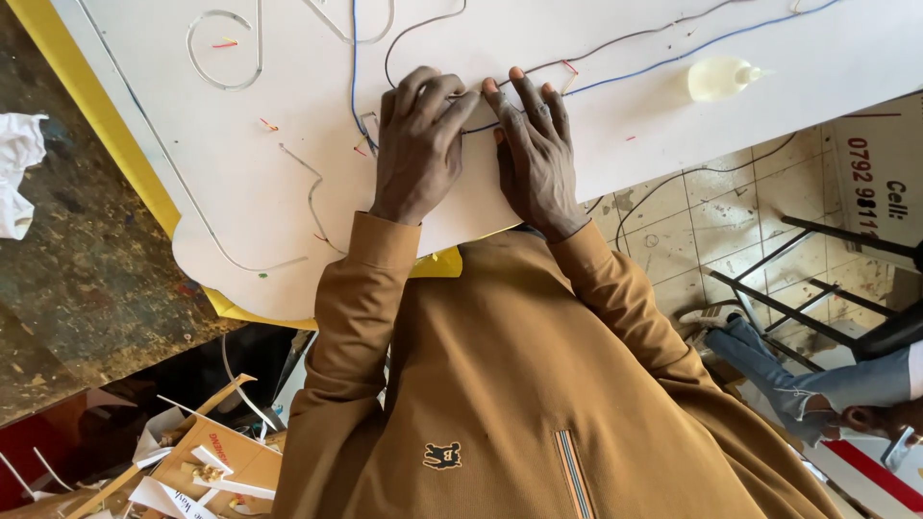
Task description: Soldering wires and applying adhesive to a sign template on a workbench.
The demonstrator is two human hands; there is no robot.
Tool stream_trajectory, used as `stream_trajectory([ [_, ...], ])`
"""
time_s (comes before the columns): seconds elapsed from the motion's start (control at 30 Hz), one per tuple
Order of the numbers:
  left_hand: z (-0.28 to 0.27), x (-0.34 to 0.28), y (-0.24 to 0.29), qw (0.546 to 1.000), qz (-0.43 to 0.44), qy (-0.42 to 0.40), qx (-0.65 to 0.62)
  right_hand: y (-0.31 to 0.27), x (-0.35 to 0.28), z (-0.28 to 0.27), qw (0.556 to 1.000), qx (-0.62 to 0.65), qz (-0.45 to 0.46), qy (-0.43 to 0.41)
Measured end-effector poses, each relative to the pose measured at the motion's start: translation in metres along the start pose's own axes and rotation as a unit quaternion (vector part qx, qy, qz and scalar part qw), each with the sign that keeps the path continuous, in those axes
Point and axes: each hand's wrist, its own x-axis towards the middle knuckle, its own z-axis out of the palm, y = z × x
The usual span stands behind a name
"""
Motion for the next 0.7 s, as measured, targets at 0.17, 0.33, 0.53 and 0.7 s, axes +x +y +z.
stream_trajectory([
  [0.17, 0.000, 0.001, -0.002, 1.000, -0.012, -0.010, -0.014, -0.002, 0.002, -0.004, 1.000, 0.003, -0.002, 0.005],
  [0.33, 0.001, -0.003, -0.005, 0.999, -0.014, -0.004, -0.031, 0.009, -0.011, 0.001, 0.994, 0.074, 0.074, 0.024],
  [0.53, 0.001, -0.001, -0.001, 0.999, -0.040, -0.009, -0.029, 0.068, -0.048, -0.021, 0.852, -0.010, 0.179, 0.491],
  [0.7, 0.002, 0.001, 0.001, 0.999, -0.047, -0.011, -0.015, 0.144, -0.085, -0.023, 0.857, 0.065, 0.304, 0.411],
])
